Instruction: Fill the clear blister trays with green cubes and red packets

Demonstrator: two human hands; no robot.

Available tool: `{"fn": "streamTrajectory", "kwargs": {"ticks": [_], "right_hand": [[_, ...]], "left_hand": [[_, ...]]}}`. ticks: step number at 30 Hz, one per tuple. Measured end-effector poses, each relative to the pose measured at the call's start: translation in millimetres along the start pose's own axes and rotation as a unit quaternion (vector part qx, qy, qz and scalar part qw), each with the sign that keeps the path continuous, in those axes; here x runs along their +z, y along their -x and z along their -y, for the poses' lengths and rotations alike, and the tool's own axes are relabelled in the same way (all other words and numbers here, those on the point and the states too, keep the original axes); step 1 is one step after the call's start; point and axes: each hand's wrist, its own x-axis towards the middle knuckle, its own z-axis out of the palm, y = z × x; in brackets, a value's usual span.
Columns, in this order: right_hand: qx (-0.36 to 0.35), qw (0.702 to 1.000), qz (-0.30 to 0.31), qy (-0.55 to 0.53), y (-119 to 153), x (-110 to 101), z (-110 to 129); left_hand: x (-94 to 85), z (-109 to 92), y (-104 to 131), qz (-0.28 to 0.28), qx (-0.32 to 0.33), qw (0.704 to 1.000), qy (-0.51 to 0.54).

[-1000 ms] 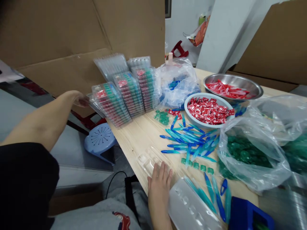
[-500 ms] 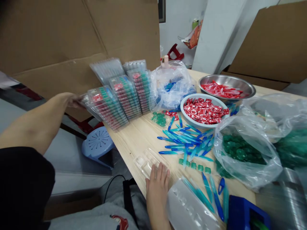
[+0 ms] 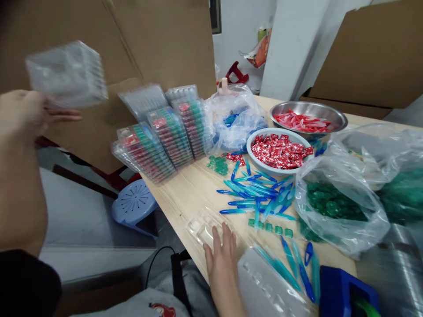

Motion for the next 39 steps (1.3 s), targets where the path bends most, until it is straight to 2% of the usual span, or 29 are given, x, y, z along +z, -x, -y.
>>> {"fn": "streamTrajectory", "kwargs": {"ticks": [2,3,4,5,6,7,9,11,14,16,21,24,27,30,32,35,37,39], "right_hand": [[0.052,0.990,-0.024,-0.125,-8,-21,13],[0.082,0.977,-0.029,-0.196,-13,-31,20],[0.103,0.956,-0.035,-0.271,-17,-40,26],[0.118,0.928,-0.047,-0.349,-21,-47,31],[0.123,0.895,-0.061,-0.425,-24,-53,33],[0.125,0.860,-0.077,-0.489,-25,-57,33],[0.137,0.805,-0.104,-0.567,-22,-65,30],[0.170,0.797,-0.100,-0.571,-13,-73,25],[0.211,0.825,-0.047,-0.522,2,-84,27],[0.223,0.822,-0.042,-0.522,8,-86,31],[0.236,0.775,-0.174,-0.560,13,-77,34],[0.267,0.730,-0.175,-0.604,12,-75,33],[0.282,0.688,-0.188,-0.642,10,-77,35],[0.256,0.690,-0.212,-0.643,6,-75,37],[0.253,0.702,-0.203,-0.634,3,-73,36],[0.273,0.706,-0.211,-0.618,1,-71,35],[0.278,0.704,-0.233,-0.610,1,-71,35],[0.275,0.707,-0.242,-0.604,2,-71,35]], "left_hand": [[14.6,-17,32,0.009,0.011,0.999,0.049],[26.2,-26,53,0.014,0.027,0.997,0.068],[39.8,-34,76,0.042,0.067,0.995,0.068],[54.5,-41,101,0.089,0.106,0.987,0.088],[69.4,-46,125,0.159,0.134,0.970,0.123],[83.8,-49,147,0.245,0.158,0.944,0.157],[109.5,-53,183,0.357,0.209,0.886,0.209],[129.3,-57,206,0.406,0.257,0.841,0.249],[146.7,-67,227,0.420,0.313,0.803,0.285],[152.1,-74,237,0.422,0.325,0.793,0.295],[159.7,-78,258,0.408,0.286,0.813,0.301],[160.7,-71,262,0.409,0.257,0.815,0.319],[153.6,-62,266,0.380,0.256,0.822,0.339],[139.0,-56,275,0.318,0.314,0.840,0.307],[129.1,-53,285,0.298,0.399,0.818,0.288],[121.3,-53,299,0.323,0.518,0.739,0.286],[121.8,-53,306,0.343,0.540,0.713,0.286],[124.0,-53,309,0.354,0.527,0.718,0.286]]}}
